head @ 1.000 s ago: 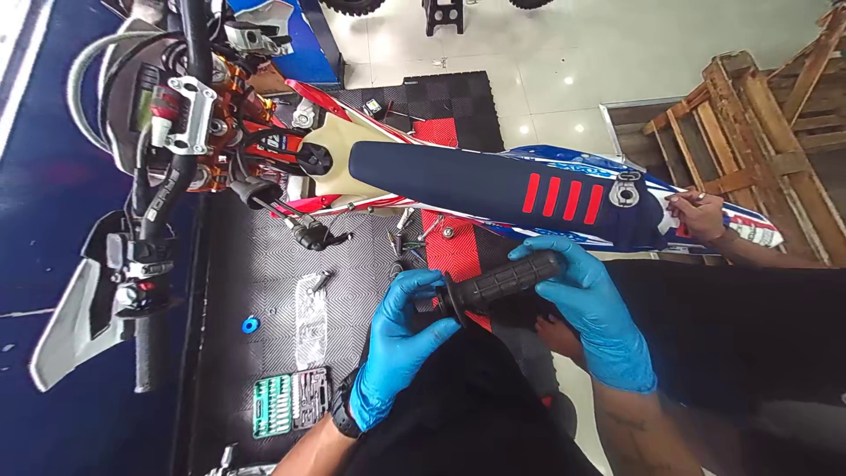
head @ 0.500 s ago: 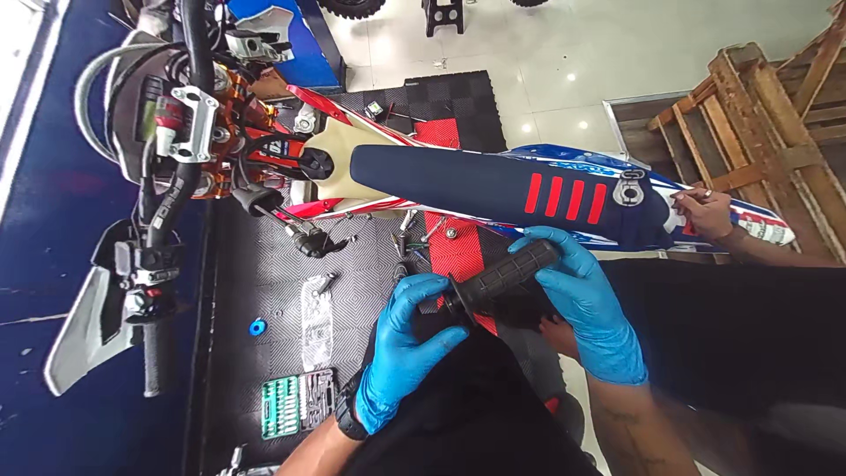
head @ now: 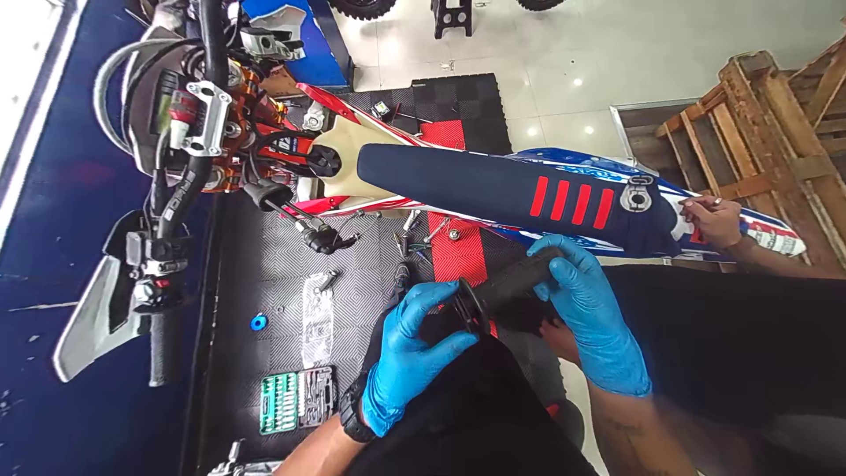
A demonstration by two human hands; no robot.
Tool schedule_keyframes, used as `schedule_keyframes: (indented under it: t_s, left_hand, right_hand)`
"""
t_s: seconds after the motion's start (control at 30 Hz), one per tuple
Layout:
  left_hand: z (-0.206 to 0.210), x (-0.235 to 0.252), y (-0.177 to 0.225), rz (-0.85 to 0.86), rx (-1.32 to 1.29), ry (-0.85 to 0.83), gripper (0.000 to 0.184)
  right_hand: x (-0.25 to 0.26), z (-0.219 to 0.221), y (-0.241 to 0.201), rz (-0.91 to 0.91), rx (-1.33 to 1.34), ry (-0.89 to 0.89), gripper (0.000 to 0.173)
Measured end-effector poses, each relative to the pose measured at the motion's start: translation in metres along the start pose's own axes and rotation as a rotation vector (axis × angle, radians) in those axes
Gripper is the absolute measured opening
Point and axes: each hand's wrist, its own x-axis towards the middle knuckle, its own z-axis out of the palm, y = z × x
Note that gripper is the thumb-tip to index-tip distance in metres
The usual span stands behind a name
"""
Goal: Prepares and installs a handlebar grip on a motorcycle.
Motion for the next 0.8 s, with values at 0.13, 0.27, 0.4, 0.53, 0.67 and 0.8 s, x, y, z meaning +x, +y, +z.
schedule_keyframes:
  t_s: [0.13,0.27,0.4,0.53,0.67,0.8]
  left_hand:
    - [0.0,-0.003,0.001,-0.015,0.052,-0.004,0.057]
    - [0.0,-0.003,0.002,-0.014,0.087,0.012,0.056]
    - [0.0,-0.004,0.001,-0.013,0.083,0.024,0.052]
    - [0.001,-0.004,-0.001,-0.034,0.085,0.055,0.05]
    - [-0.005,0.001,-0.01,-0.029,0.163,0.112,0.051]
    - [-0.02,0.004,-0.027,0.011,0.294,0.143,0.05]
  right_hand:
    - [-0.002,0.002,0.001,0.019,-0.081,0.031,0.031]
    - [-0.003,0.004,0.002,0.029,-0.186,0.073,0.04]
    - [-0.003,0.006,0.003,0.017,-0.208,0.083,0.044]
    - [0.0,0.006,0.006,0.001,-0.131,0.013,0.052]
    - [0.016,0.019,0.022,0.07,0.093,0.012,0.049]
    - [0.03,0.035,0.051,0.202,0.207,0.073,0.045]
